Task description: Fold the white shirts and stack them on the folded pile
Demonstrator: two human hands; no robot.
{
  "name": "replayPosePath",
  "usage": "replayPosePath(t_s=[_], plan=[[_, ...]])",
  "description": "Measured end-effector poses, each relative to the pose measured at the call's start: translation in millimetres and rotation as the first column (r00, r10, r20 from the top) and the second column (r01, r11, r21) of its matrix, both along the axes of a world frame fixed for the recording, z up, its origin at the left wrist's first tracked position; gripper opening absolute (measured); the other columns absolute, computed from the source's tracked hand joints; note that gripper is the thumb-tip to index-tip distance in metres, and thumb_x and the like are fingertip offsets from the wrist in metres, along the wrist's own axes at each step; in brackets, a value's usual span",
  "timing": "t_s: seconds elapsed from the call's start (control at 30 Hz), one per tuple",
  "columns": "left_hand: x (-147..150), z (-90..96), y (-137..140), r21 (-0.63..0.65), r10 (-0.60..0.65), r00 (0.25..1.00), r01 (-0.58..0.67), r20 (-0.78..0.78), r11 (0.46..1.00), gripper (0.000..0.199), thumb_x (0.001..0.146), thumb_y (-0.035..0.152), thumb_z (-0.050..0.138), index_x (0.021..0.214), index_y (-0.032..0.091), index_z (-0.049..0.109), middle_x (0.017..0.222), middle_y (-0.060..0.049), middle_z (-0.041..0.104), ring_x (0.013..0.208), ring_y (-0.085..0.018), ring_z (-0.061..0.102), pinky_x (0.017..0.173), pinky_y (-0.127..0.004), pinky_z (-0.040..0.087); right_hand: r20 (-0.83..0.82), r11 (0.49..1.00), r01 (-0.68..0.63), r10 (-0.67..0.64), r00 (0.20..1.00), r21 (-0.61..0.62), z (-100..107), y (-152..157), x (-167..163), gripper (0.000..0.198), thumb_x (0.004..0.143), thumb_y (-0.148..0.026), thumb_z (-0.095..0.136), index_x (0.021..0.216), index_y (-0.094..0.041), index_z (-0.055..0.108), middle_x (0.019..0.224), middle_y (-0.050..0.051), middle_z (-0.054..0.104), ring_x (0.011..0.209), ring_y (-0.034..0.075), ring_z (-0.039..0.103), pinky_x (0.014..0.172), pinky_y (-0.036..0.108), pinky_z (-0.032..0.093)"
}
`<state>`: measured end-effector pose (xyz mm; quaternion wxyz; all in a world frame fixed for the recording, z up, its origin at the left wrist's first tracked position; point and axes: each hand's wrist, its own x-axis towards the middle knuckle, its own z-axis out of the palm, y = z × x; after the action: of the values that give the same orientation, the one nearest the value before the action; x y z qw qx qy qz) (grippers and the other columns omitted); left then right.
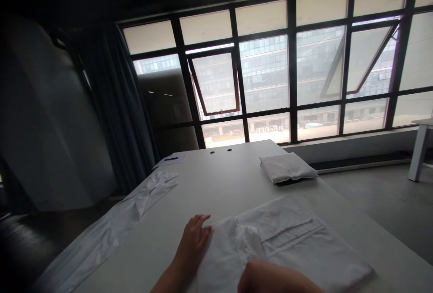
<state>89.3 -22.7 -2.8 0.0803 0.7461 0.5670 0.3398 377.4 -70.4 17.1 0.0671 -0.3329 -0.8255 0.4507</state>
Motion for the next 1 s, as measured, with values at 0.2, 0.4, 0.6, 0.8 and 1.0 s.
replayPosePath(t_s=[0.2, 0.4, 0.6, 0.8, 1.0], plan=[[-12, -19.0, 23, -0.083, 0.057, 0.998, -0.056, 0.019, 0.995, 0.048, 0.101, 0.049, 0.035, 0.074, 0.022, 0.063, 0.083, -0.007, 0.067, 0.083, -0.023, 0.061, 0.080, -0.034, 0.045, -0.140, 0.843, 0.464, -0.443, 0.886, 0.270, 27, 75, -23, 0.019, 0.084, -0.026, 0.061, 0.088, -0.014, 0.075, 0.078, 0.002, 0.070, 0.071, 0.013, 0.057, 0.063, 0.022, 0.038], [-12, -18.3, 22, -0.093, 0.089, 0.995, -0.092, -0.037, 0.991, 0.040, 0.099, 0.048, 0.040, 0.076, 0.022, 0.060, 0.082, -0.005, 0.067, 0.083, -0.022, 0.060, 0.078, -0.031, 0.041, 0.018, 0.827, 0.513, -0.531, 0.847, 0.230, 8, 133, -54, 0.029, 0.090, -0.035, 0.061, 0.088, -0.011, 0.077, 0.080, 0.008, 0.074, 0.073, 0.017, 0.062, 0.065, 0.025, 0.038], [-14, -21.6, 24, -0.121, 0.147, 0.979, -0.165, -0.141, 0.979, 0.040, 0.100, 0.046, 0.039, 0.075, 0.023, 0.060, 0.082, -0.006, 0.068, 0.084, -0.023, 0.059, 0.077, -0.031, 0.039, 0.043, 0.832, 0.503, -0.526, 0.850, 0.234, -17, 133, -62, 0.022, 0.090, -0.030, 0.062, 0.090, -0.013, 0.076, 0.083, 0.006, 0.075, 0.074, 0.016, 0.062, 0.063, 0.024, 0.035], [-23, -19.4, 25, -0.164, 0.187, 0.950, -0.232, -0.248, 0.959, 0.046, 0.102, 0.046, 0.040, 0.071, 0.021, 0.063, 0.085, -0.009, 0.070, 0.086, -0.023, 0.061, 0.077, -0.031, 0.037, -0.001, 0.780, 0.524, -0.557, 0.830, 0.343, -29, 129, -68, 0.023, 0.097, -0.032, 0.058, 0.097, -0.014, 0.073, 0.098, 0.009, 0.075, 0.088, 0.019, 0.064, 0.074, 0.026, 0.038], [-31, -12.6, 21, -0.247, 0.136, 0.941, -0.218, -0.311, 0.944, 0.046, 0.108, 0.042, 0.034, 0.081, 0.023, 0.066, 0.081, -0.003, 0.075, 0.075, -0.018, 0.066, 0.066, -0.028, 0.033, -0.008, 0.749, 0.516, -0.564, 0.826, 0.416, -35, 121, -77, 0.021, 0.099, -0.030, 0.055, 0.103, -0.018, 0.071, 0.102, 0.008, 0.076, 0.095, 0.020, 0.067, 0.079, 0.026, 0.040]])
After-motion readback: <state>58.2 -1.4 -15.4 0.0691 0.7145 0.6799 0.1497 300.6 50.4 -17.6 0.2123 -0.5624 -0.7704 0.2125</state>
